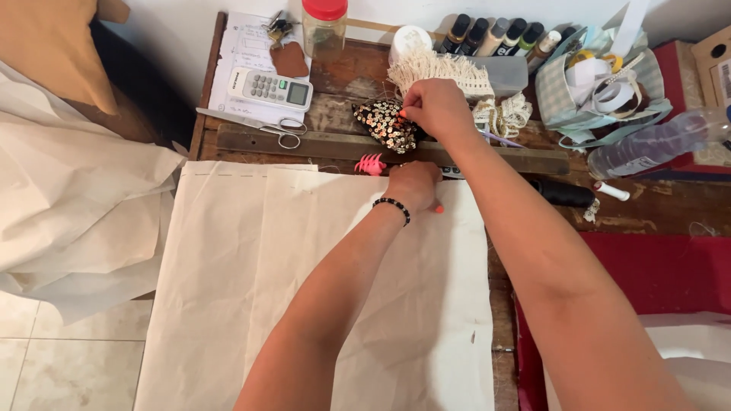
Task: Aligning two layers of fabric on a workbench and securing them together with pins in preparation for sewing.
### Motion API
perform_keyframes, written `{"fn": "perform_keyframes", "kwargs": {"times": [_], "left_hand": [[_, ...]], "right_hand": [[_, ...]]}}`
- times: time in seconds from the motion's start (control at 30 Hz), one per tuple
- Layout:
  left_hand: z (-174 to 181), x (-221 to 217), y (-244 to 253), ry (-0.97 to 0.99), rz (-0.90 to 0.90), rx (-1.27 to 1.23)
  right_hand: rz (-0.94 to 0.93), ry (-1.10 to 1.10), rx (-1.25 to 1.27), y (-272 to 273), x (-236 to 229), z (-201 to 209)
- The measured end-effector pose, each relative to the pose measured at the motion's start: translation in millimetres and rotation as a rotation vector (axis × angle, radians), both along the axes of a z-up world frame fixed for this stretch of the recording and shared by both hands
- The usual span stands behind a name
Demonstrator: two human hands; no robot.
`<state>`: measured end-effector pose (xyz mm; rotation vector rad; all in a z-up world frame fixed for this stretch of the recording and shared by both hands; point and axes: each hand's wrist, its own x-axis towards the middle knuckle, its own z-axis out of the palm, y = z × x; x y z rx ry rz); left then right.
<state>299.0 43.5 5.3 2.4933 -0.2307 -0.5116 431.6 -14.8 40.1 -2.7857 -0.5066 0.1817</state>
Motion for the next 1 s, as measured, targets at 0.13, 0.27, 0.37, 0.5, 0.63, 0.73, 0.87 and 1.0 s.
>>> {"fn": "perform_keyframes", "kwargs": {"times": [0.13, 0.27, 0.37, 0.5, 0.63, 0.73, 0.87, 1.0], "left_hand": [[-1, 3, 0, 0.080, -0.021, -0.030], [5, 1, 1, 0.085, -0.028, -0.028], [8, 2, 1, 0.106, -0.026, -0.018], [11, 3, 2, 0.093, -0.044, 0.010], [-4, 9, -3, 0.085, -0.029, 0.007], [1, 4, -2, 0.083, -0.032, 0.012], [-8, 5, -3, 0.079, -0.030, 0.009], [-10, 9, -4, 0.100, -0.028, 0.050]], "right_hand": [[-0.037, 0.011, -0.090, 0, -5, 5], [-0.021, 0.043, -0.067, 1, -34, 34], [0.053, 0.015, 0.010, -5, -38, 32], [0.121, -0.032, 0.120, -6, -46, 28], [0.100, -0.048, 0.139, -12, -46, 21], [0.074, -0.077, 0.077, -12, -41, 20], [0.130, -0.140, 0.000, -14, -36, 9], [0.064, -0.110, -0.073, -17, -19, -4]]}}
